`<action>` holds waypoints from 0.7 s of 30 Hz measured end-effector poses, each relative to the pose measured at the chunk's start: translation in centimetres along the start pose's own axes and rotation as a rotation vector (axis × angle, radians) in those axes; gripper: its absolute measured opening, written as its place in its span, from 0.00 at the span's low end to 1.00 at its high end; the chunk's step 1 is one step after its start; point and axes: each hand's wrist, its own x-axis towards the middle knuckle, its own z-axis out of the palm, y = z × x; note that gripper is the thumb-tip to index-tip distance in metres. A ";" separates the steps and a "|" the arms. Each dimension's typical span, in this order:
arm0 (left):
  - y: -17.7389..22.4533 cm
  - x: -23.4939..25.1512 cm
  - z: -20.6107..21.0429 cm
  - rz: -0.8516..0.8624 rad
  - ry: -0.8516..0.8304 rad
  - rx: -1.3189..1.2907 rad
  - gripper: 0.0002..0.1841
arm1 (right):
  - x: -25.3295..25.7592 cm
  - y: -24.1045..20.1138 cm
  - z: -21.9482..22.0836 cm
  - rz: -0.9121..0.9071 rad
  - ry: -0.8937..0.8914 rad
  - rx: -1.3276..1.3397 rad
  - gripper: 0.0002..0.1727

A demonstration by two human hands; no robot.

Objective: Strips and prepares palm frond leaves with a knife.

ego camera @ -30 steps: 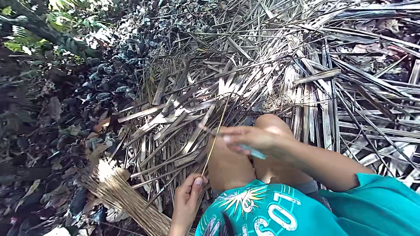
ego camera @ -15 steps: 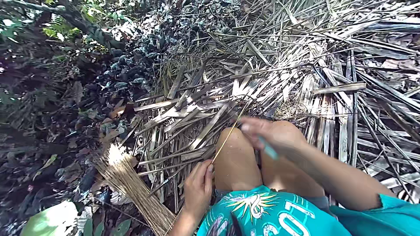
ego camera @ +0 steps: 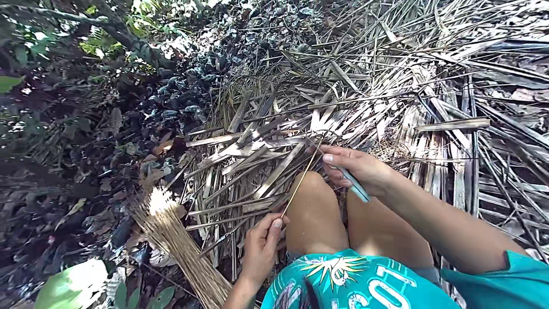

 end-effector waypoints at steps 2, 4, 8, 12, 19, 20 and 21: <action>0.0 0.0 0.1 -0.023 0.014 0.010 0.15 | 0.3 0.1 0.2 -0.036 0.019 0.026 0.20; -0.2 0.0 0.1 0.001 0.043 0.067 0.15 | -0.1 0.8 1.5 0.018 -0.017 0.016 0.20; -0.3 -0.5 -0.1 0.072 0.085 0.232 0.16 | -0.6 1.6 1.9 0.126 -0.059 -0.117 0.19; -1.0 -1.6 -0.9 -0.003 0.076 0.159 0.15 | 0.5 -1.7 -3.6 -0.185 0.345 0.012 0.17; 0.4 -0.6 -0.3 -0.235 -0.024 -0.302 0.13 | -1.4 4.3 5.6 0.276 -0.286 -0.059 0.26; 0.4 -0.8 -0.6 -0.246 -0.043 -0.336 0.13 | -1.2 4.2 5.4 0.271 -0.280 -0.053 0.24; 0.4 -1.0 -0.9 -0.253 -0.062 -0.358 0.13 | -0.8 3.2 4.6 0.241 -0.215 -0.064 0.21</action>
